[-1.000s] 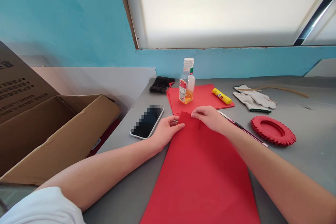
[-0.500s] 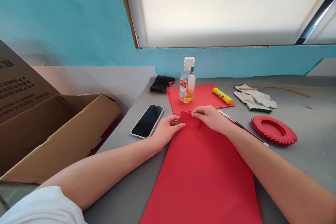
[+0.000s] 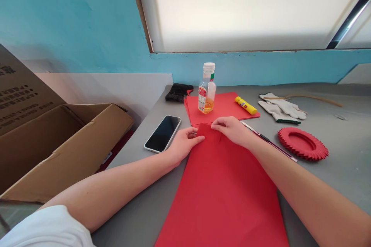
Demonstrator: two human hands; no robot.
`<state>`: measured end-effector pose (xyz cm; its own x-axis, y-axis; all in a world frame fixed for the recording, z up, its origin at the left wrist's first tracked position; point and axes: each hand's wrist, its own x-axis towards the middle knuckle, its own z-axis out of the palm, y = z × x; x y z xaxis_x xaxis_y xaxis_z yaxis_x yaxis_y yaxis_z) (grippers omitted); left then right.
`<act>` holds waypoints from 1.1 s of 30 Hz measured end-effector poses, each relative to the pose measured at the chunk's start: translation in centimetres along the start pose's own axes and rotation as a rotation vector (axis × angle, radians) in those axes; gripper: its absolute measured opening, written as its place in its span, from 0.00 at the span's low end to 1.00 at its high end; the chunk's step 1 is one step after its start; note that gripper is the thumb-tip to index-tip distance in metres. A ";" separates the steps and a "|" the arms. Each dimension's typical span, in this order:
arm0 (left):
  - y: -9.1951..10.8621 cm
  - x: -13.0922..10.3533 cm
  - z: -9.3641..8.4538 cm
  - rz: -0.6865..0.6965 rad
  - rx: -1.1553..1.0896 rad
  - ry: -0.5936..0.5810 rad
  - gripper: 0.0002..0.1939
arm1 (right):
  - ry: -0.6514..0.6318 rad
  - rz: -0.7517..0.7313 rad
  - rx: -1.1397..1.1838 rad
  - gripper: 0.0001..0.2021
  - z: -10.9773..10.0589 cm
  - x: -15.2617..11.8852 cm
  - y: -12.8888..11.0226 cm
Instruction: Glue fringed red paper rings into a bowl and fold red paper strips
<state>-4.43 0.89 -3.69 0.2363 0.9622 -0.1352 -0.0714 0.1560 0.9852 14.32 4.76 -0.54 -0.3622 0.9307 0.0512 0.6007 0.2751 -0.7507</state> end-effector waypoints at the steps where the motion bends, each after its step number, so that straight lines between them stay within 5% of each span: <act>1: 0.0 0.0 0.0 0.000 0.001 0.000 0.14 | 0.001 -0.002 0.001 0.13 0.0 0.0 0.0; 33: 0.3 -0.2 0.1 -0.037 -0.034 -0.032 0.20 | 0.034 -0.006 0.003 0.12 0.0 0.0 0.1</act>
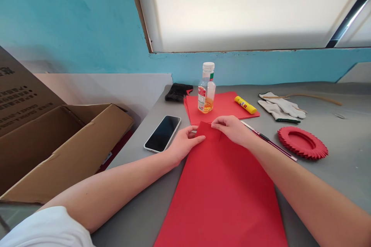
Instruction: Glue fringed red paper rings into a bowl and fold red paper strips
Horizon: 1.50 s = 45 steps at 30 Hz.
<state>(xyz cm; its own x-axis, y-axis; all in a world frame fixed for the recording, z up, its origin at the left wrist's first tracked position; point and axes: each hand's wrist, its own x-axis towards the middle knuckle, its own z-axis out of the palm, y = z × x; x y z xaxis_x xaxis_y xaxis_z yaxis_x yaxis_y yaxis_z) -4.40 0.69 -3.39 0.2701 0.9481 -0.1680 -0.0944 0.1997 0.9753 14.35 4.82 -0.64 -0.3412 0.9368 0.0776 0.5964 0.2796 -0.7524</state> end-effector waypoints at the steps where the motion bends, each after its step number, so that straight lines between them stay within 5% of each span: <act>1: 0.0 -0.1 0.1 -0.022 -0.015 -0.013 0.22 | 0.005 0.001 0.002 0.12 0.0 0.0 0.0; 29: 0.2 -0.3 0.7 -0.110 -0.077 0.014 0.18 | 0.062 -0.039 0.022 0.06 0.2 -0.2 -0.6; 34: -0.4 -1.3 1.1 0.136 0.262 -0.035 0.11 | 0.295 0.029 0.146 0.09 -4.5 0.0 1.0; 38: -0.8 -2.5 1.6 0.549 0.733 -0.122 0.13 | 0.084 0.195 -0.017 0.10 -7.5 -0.2 3.2; 41: -1.1 -2.9 1.7 0.638 0.783 -0.138 0.16 | -0.064 0.216 -0.303 0.08 -6.6 0.1 4.4; 45: -1.2 -2.7 1.7 0.640 0.787 -0.108 0.16 | -0.058 0.148 -0.473 0.06 -4.2 0.8 5.2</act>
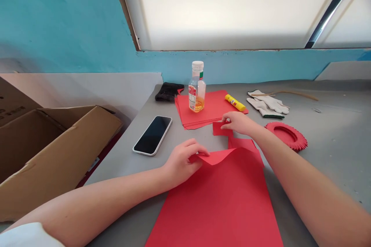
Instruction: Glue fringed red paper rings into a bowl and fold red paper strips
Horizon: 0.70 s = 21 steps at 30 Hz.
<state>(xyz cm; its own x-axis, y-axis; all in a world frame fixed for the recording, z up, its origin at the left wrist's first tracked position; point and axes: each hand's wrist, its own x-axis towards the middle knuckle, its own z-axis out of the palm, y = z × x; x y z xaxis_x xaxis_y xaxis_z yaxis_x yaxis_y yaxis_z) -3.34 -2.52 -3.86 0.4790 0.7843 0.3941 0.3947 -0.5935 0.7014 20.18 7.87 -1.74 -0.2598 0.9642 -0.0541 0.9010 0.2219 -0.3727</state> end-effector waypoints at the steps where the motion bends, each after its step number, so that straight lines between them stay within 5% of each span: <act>1: 0.0 0.0 0.0 0.010 0.003 0.003 0.16 | 0.005 -0.008 -0.006 0.06 0.4 0.1 -0.1; 21: -0.1 0.0 0.2 0.019 0.011 -0.025 0.15 | 0.001 -0.294 -0.058 0.13 1.6 -0.4 -2.4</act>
<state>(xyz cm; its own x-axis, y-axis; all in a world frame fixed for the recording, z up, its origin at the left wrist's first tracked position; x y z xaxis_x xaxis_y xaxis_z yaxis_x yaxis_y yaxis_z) -3.22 -2.44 -4.07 0.5058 0.7683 0.3922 0.3938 -0.6102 0.6874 17.53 6.71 -2.30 -0.5123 0.8574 0.0495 0.8055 0.4997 -0.3186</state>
